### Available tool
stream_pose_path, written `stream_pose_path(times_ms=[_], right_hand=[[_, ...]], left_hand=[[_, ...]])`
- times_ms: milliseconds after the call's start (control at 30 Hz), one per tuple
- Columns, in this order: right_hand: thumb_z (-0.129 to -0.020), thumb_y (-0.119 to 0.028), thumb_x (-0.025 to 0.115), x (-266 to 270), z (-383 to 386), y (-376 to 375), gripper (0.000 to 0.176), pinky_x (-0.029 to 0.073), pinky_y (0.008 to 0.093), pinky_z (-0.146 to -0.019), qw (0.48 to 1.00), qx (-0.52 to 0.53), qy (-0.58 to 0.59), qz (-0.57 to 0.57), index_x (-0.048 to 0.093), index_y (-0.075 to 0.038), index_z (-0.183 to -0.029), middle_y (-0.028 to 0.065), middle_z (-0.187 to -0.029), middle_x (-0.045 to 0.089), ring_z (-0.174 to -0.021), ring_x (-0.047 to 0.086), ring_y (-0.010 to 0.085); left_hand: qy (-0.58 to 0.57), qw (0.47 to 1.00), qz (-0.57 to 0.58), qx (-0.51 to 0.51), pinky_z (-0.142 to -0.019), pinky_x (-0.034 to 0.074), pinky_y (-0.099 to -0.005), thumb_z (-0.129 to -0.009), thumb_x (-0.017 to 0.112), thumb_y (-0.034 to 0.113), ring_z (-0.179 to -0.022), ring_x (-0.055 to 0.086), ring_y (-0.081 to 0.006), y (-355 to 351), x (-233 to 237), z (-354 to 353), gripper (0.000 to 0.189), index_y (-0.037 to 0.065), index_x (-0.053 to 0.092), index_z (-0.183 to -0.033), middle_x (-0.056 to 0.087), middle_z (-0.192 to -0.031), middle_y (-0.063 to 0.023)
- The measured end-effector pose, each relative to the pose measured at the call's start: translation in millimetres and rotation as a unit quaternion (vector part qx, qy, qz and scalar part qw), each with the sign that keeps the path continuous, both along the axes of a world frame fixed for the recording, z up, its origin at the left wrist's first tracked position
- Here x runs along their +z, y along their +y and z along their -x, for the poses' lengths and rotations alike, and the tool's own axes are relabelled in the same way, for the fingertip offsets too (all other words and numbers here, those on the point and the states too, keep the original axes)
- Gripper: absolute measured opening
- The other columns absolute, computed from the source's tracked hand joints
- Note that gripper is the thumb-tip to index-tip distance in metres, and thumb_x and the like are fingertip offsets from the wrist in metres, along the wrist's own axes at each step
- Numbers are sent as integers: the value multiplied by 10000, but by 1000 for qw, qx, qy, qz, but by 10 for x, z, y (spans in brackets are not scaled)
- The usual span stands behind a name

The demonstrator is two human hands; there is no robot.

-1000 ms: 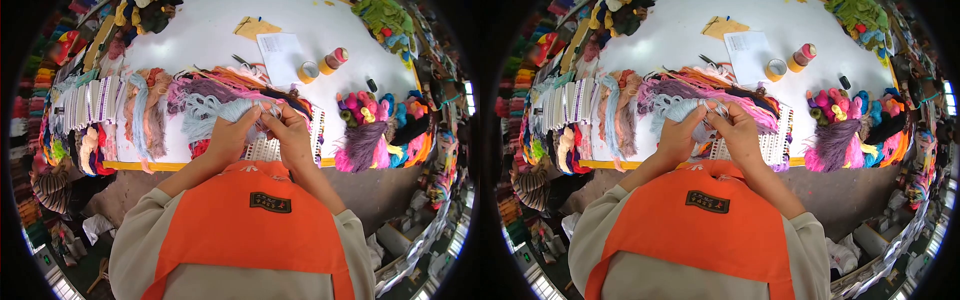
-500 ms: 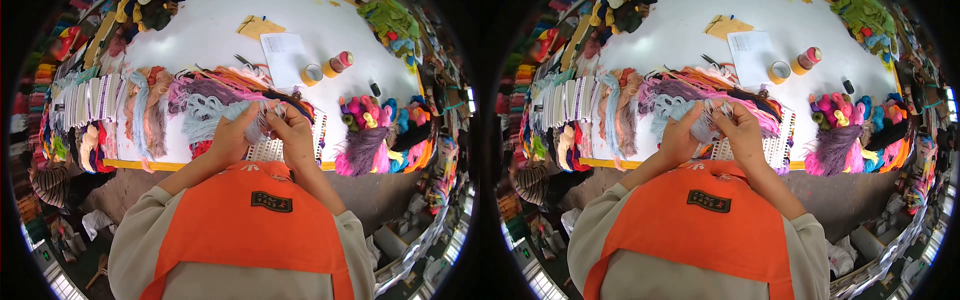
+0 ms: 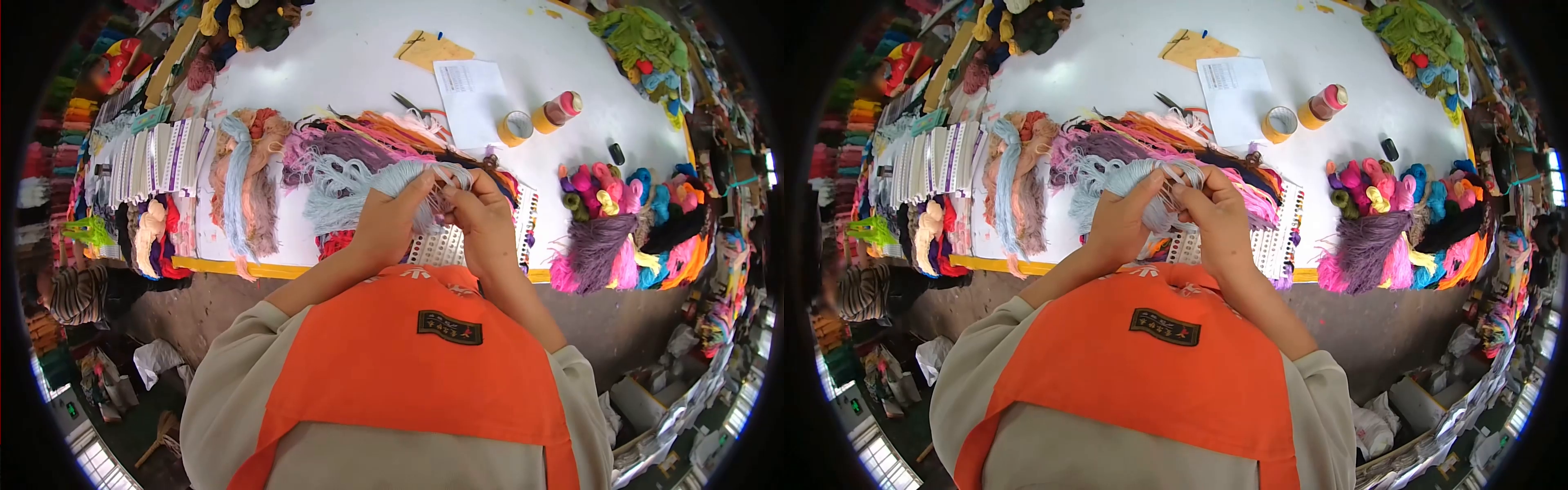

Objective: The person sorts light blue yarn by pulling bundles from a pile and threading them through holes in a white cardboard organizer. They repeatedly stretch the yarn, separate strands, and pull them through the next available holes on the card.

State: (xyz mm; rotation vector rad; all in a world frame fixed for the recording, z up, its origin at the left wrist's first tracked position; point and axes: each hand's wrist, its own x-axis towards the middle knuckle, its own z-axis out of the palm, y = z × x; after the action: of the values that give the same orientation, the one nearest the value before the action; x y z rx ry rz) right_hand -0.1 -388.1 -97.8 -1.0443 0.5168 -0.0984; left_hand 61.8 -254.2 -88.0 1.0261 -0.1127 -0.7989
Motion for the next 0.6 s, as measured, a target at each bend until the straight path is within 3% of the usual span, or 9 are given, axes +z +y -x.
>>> stream_pose_path(times_ms=[67, 133, 200, 333, 500, 600], right_hand=[[-871, -87, 632, -94, 36, -92, 125, 440, 215, -611, 991, 24, -36, -123, 625, -68, -994, -6, -823, 642, -641, 536, 51], [-876, -94, 628, -81, 55, -137, 123, 442, 215, -608, 992, 18, -36, -123, 622, -72, -997, -7, -824, 642, -639, 536, 49], [-882, -100, 624, 4, 63, -142, 121, 443, 214, -605, 992, 11, -35, -123, 619, -76, -1000, -8, -825, 643, -636, 536, 48], [-869, -105, 656, 80, 66, -83, 156, 446, 212, -606, 999, 54, 7, -2, 638, -65, -1019, -12, -824, 639, -665, 550, 54], [-842, -89, 686, 57, 76, -65, 191, 444, 212, -614, 997, 61, -4, 40, 661, -65, -1029, -18, -829, 640, -701, 558, 55], [-845, -89, 669, 26, 83, -66, 193, 440, 211, -626, 998, 48, -10, 31, 669, -74, -1037, -23, -832, 639, -707, 553, 53]], left_hand=[[25, 1000, 11, 4, -794, 507, -270, -1007, 473, 219, -898, 618, -139, 6, -21, 10, 328, -16, 599, -1196, 652, -992, -70], [49, 999, 22, 5, -800, 506, -277, -1016, 458, 247, -893, 614, -144, 13, -12, 16, 350, -16, 591, -1204, 642, -988, -76], [93, 991, 91, -19, -856, 503, -307, -1037, 407, 294, -998, 612, -164, 20, 29, -5, 403, -17, 571, -1235, 633, -1109, -92], [78, 993, 77, -48, -843, 481, -289, -1031, 416, 301, -953, 575, -129, 14, 50, 15, 407, -7, 582, -1238, 609, -1097, -63], [-215, 973, -71, -52, -836, 473, -270, -1028, 428, 278, -957, 567, -113, 20, 14, 69, 397, 5, 565, -1282, 613, -1076, -47], [-249, 962, -94, -65, -802, 483, -266, -1016, 458, 243, -931, 575, -117, 35, 9, 50, 367, 0, 567, -1269, 618, -1057, -51]])
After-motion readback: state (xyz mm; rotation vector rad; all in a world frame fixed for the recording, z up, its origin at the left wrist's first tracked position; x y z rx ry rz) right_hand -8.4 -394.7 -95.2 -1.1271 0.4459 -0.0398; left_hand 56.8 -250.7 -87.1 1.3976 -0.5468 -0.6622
